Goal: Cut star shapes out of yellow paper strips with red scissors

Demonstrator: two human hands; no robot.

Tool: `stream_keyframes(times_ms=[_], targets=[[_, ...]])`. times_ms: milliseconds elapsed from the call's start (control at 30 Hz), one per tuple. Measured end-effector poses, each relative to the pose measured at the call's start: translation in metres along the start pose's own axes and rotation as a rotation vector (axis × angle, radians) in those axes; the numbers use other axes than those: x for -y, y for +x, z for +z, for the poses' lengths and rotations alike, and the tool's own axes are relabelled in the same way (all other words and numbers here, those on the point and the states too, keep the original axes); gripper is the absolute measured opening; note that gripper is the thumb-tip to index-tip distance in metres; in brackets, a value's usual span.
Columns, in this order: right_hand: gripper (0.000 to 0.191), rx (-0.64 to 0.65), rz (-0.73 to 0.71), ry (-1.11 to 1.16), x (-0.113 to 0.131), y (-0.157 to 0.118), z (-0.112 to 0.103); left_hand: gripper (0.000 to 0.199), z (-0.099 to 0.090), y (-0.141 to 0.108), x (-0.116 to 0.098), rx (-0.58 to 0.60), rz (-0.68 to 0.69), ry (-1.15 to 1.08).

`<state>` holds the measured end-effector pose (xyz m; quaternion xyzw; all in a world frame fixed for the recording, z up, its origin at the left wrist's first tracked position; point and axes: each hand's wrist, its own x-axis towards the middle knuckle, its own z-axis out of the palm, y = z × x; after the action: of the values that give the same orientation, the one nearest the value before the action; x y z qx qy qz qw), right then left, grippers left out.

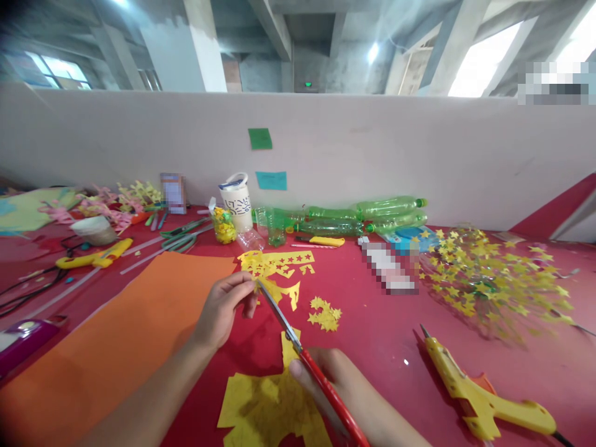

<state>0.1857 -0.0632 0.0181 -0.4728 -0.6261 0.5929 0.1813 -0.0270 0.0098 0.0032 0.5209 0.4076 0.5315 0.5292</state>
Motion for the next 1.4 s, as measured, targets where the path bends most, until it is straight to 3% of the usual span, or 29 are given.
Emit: stream_keyframes(times_ms=[433,867,1133,1400], targets=[[0.044,0.013,-0.001,0.075,-0.012,0.001,0.001,0.031,0.007,-0.009,-0.004,0.023,0.087,0.207],[0.046,-0.008,-0.017,0.086,-0.021,0.002,0.003,0.03,0.01,-0.01,-0.005,-0.001,0.075,0.168],[0.045,-0.001,-0.073,0.048,-0.013,0.001,0.001,0.028,0.01,-0.008,-0.002,-0.019,0.048,0.075],[0.05,-0.034,0.074,0.156,-0.019,0.002,0.009,0.03,0.014,-0.01,-0.005,-0.011,0.075,0.158]])
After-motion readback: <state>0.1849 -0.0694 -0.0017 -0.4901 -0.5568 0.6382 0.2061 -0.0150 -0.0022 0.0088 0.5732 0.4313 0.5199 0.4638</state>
